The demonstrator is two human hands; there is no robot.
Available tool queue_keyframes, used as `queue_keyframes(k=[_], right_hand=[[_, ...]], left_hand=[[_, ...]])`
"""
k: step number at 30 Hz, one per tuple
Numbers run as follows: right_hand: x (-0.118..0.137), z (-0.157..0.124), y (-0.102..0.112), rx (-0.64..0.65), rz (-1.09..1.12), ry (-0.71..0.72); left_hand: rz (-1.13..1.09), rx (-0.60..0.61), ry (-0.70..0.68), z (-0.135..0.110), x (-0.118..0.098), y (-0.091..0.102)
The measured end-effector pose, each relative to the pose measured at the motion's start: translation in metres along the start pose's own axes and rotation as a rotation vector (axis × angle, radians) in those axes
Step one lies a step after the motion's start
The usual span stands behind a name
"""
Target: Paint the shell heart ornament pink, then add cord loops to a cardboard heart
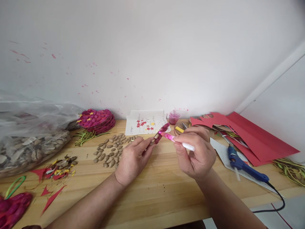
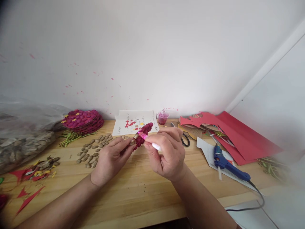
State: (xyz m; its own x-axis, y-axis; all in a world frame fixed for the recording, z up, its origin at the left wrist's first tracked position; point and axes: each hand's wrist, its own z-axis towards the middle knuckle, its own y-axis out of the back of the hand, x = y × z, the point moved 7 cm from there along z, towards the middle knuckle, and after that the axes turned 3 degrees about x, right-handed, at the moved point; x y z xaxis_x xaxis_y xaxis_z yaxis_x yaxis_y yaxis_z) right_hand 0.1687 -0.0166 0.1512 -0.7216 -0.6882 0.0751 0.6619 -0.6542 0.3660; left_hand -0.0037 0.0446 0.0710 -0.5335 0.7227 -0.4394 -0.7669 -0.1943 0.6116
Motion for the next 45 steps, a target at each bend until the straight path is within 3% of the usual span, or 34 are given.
queue_keyframes(k=[12,27,45], right_hand=[[0.003,0.001,-0.002,0.025,-0.028,0.025],[-0.007,-0.001,0.007,-0.053,-0.063,-0.055],[-0.011,0.000,0.006,-0.036,-0.003,-0.100]], left_hand=[[0.059,-0.015,-0.024,0.002,-0.001,0.000],[0.125,-0.027,-0.070,-0.002,0.001,0.000],[0.157,-0.026,-0.080,-0.002,0.002,0.000]])
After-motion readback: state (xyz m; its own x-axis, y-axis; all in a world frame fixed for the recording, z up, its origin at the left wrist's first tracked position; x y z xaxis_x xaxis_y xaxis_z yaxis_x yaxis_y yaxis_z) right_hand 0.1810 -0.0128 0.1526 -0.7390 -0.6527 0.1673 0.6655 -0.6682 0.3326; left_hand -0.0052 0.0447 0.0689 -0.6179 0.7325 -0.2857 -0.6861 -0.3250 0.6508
